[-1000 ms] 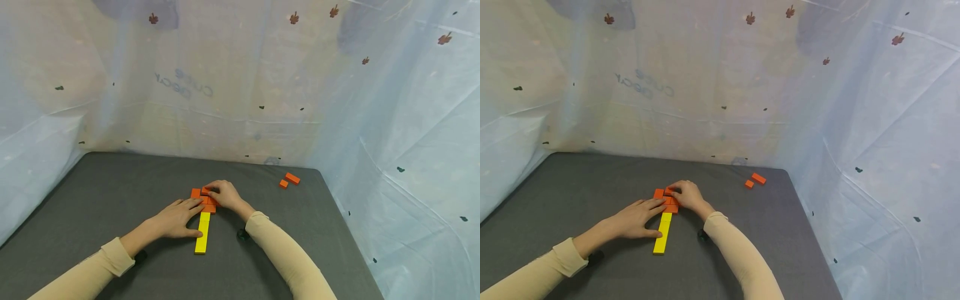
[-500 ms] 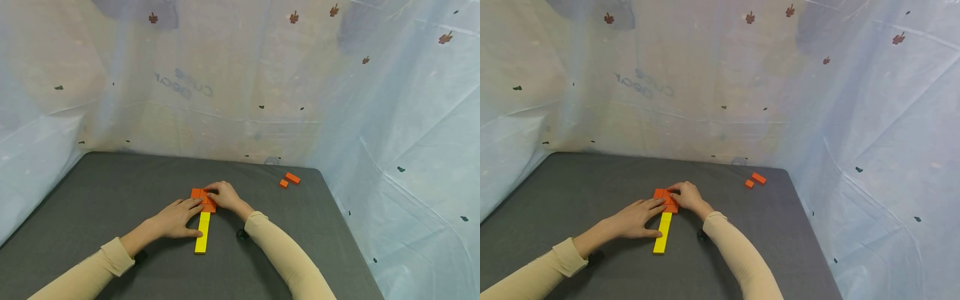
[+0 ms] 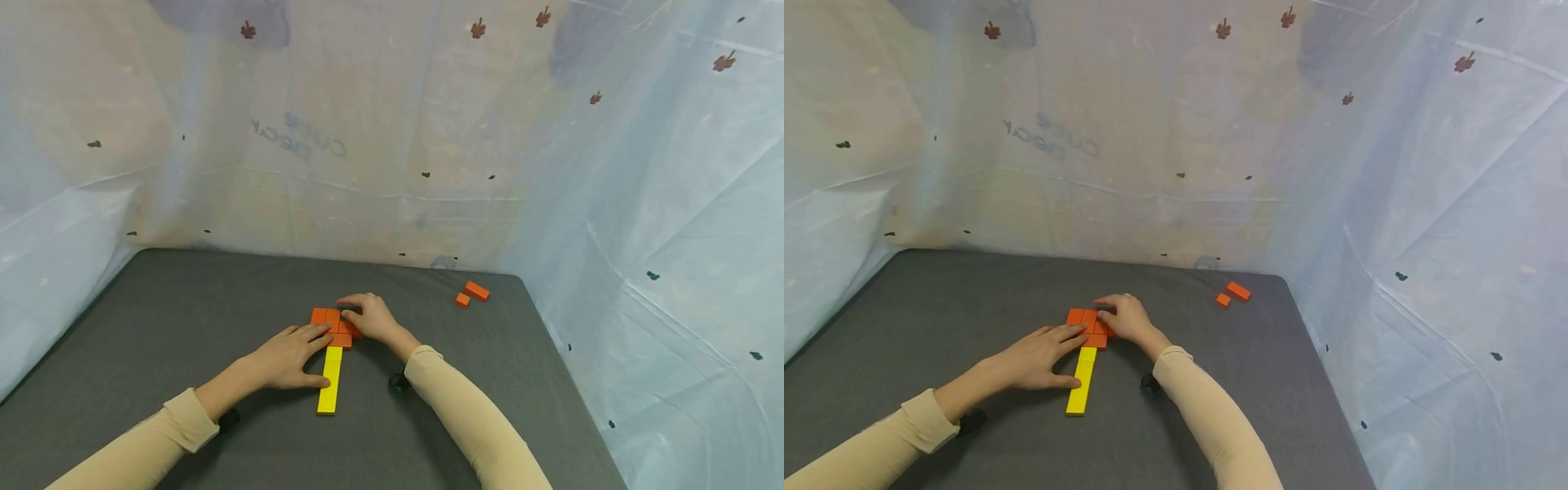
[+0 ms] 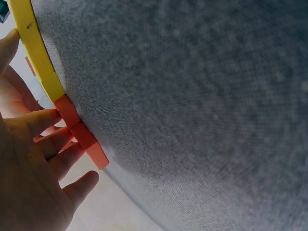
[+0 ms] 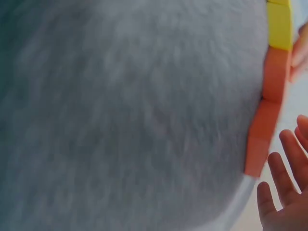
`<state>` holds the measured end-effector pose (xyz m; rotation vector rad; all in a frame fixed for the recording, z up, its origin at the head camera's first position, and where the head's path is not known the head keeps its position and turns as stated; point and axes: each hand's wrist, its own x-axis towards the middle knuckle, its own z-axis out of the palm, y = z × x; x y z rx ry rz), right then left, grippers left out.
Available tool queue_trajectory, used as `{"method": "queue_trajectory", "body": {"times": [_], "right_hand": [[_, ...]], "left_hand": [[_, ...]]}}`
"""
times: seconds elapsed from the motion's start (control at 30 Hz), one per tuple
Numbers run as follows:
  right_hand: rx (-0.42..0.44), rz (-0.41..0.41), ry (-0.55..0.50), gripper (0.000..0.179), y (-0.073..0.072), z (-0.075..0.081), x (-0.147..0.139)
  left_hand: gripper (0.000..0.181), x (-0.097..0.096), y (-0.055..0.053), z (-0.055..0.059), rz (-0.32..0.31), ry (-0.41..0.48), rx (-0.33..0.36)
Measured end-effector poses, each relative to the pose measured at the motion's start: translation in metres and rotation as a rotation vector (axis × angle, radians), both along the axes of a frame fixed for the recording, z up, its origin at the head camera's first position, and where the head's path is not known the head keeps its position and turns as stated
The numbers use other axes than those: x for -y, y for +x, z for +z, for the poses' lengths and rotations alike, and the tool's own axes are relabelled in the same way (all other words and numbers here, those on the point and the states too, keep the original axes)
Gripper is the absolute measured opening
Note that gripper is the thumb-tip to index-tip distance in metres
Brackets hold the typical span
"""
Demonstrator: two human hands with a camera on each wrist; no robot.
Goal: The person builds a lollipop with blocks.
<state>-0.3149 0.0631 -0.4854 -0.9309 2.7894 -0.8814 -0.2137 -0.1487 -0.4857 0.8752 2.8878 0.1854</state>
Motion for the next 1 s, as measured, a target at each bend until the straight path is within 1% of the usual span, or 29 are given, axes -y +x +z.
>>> {"method": "queue_trajectory", "body": {"times": [0.2, 0.3, 0.47, 0.6, 0.73, 1.0], "right_hand": [[0.03, -0.069, -0.097, 0.037, -0.003, 0.012, -0.027], [0.027, -0.107, -0.132, 0.038, -0.005, 0.018, -0.046], [0.012, -0.198, -0.18, 0.038, -0.009, 0.022, -0.077], [-0.008, -0.276, -0.175, 0.036, -0.013, 0.023, -0.103], [-0.016, -0.337, -0.163, 0.036, -0.017, 0.022, -0.131], [-0.061, -0.423, -0.123, 0.036, -0.022, 0.02, -0.183]], "left_hand": [[0.096, 0.001, 0.0, 0.0, 0.011, 0.0, -0.004], [0.096, 0.001, 0.0, 0.0, 0.015, 0.002, -0.004], [0.096, 0.003, 0.001, 0.0, 0.009, 0.003, -0.003], [0.096, 0.003, 0.0, 0.0, 0.003, 0.006, -0.009], [0.096, 0.002, -0.001, 0.0, 0.0, 0.005, -0.003], [0.096, 0.001, -0.001, 0.0, -0.001, 0.002, 0.006]]}}
